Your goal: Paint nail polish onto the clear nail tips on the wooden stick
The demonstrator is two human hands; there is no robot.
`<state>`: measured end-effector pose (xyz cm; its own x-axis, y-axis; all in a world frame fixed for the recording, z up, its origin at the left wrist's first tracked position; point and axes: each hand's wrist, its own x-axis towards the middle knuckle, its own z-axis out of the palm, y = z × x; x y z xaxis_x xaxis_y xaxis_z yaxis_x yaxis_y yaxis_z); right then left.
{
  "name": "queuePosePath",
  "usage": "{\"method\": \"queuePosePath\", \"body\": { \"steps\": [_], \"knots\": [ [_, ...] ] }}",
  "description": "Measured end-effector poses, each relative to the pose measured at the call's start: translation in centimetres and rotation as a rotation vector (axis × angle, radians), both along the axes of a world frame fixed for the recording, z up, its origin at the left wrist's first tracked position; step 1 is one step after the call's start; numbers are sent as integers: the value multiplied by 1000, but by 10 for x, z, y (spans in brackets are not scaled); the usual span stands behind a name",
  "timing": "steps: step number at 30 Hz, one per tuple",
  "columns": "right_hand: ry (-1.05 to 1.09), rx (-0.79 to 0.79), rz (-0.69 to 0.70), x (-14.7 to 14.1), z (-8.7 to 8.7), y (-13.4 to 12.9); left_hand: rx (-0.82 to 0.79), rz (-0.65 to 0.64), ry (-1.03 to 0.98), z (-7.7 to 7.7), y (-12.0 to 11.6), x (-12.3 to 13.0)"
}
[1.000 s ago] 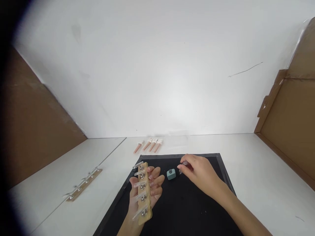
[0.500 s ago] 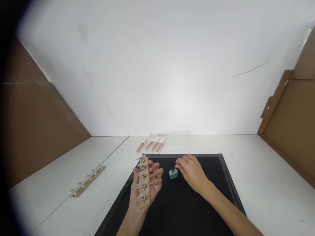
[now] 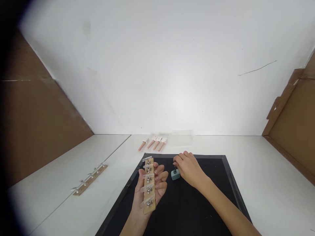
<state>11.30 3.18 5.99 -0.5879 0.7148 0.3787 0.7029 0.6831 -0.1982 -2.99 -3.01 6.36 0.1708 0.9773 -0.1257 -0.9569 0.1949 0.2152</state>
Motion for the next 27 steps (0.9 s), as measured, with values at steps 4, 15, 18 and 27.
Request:
{"method": "queuePosePath", "body": {
  "steps": [4,15,18,27],
  "knots": [
    [-16,-10,10,-10,-4,3,-10,-18,53,0,1,-4],
    [-57,-17,37,-17,-20,13,27,-35,112,-4,7,-6],
    [-63,-13,40,-13,-30,13,49,3,71,-10,9,-5],
    [-53,-14,47,-14,-31,13,15,-6,77,-10,10,-6]
  ]
}}
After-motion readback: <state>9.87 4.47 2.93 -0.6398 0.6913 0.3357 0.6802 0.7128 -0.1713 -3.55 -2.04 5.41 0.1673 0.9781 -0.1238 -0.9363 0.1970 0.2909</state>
